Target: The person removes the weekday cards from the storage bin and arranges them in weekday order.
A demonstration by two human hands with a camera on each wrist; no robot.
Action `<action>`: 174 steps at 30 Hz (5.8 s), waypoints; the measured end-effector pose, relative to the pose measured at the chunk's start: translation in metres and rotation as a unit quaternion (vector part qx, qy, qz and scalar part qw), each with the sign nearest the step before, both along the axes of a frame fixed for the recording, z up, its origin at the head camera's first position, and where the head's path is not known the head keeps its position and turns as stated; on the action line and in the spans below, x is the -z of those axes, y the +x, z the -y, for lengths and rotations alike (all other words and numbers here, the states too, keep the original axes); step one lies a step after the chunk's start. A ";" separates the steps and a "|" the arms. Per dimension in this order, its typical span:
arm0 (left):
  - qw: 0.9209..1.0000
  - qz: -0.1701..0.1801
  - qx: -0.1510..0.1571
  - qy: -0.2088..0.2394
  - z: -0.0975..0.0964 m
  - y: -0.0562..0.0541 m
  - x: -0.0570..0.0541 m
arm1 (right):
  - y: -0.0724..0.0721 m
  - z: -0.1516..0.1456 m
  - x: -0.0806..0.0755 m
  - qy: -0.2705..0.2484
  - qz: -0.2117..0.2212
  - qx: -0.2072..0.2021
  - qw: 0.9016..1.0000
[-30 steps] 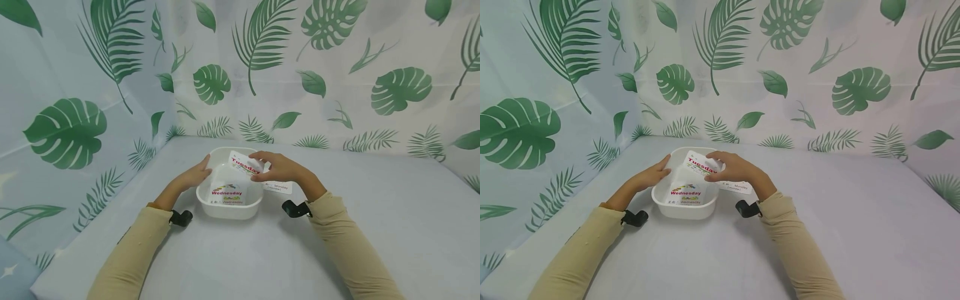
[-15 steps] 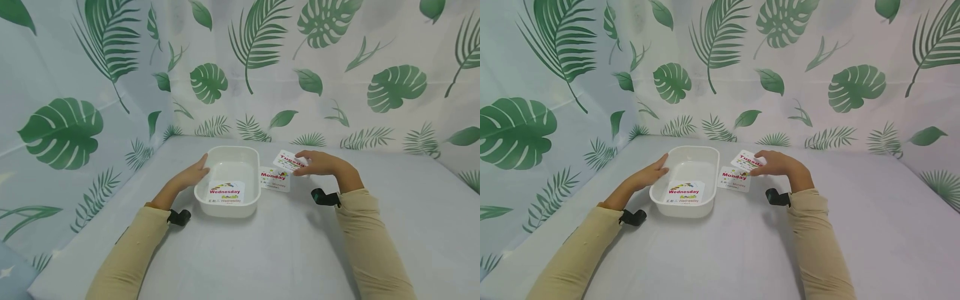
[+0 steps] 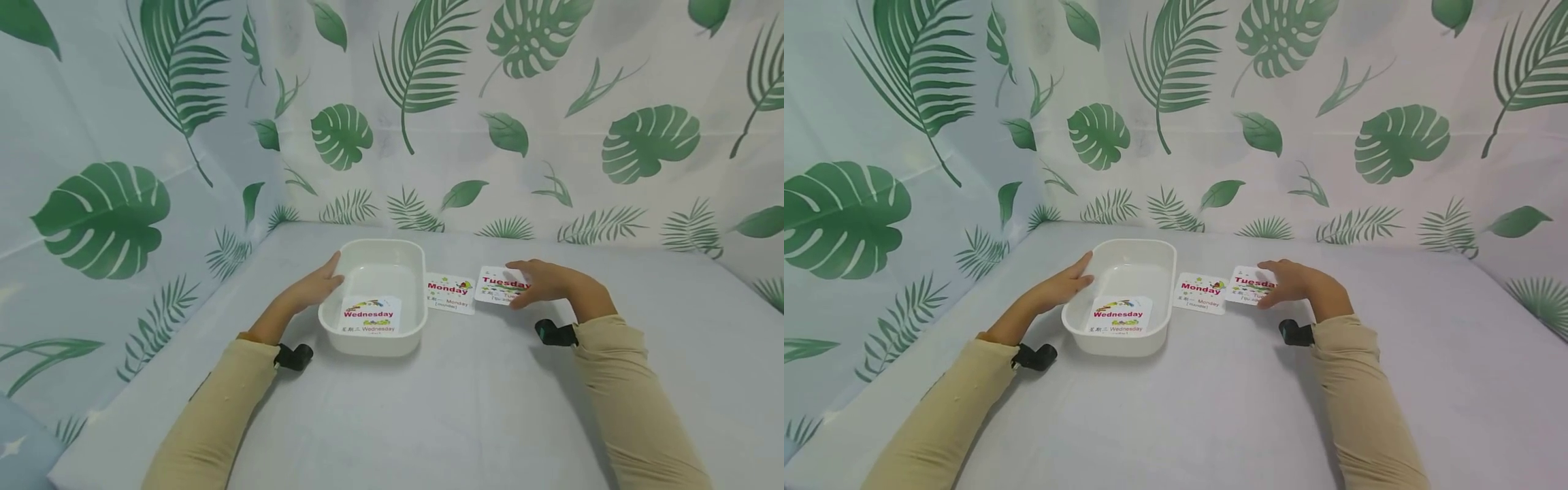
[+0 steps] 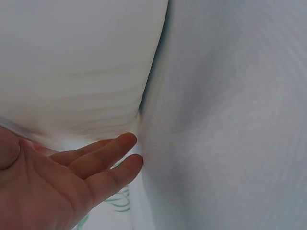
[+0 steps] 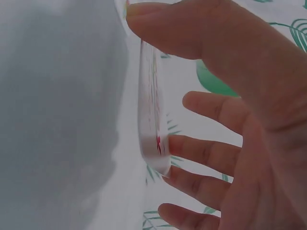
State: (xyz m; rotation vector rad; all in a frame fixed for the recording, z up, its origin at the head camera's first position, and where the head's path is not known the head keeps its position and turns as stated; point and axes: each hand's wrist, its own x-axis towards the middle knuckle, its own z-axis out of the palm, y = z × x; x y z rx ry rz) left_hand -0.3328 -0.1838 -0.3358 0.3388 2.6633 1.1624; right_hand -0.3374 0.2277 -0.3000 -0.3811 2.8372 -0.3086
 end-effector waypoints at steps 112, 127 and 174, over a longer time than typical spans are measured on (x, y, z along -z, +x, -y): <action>1.000 -0.005 -0.008 0.004 -0.003 -0.001 0.006 | 0.025 0.212 0.019 0.116 -0.011 -0.214 0.970; 1.000 -0.001 0.000 0.010 -0.002 -0.001 0.004 | 0.022 0.203 0.021 0.006 -0.048 -0.215 0.975; 1.000 -0.007 0.007 0.006 -0.001 0.004 0.006 | 0.046 -0.092 -0.019 0.007 -0.068 -0.019 0.997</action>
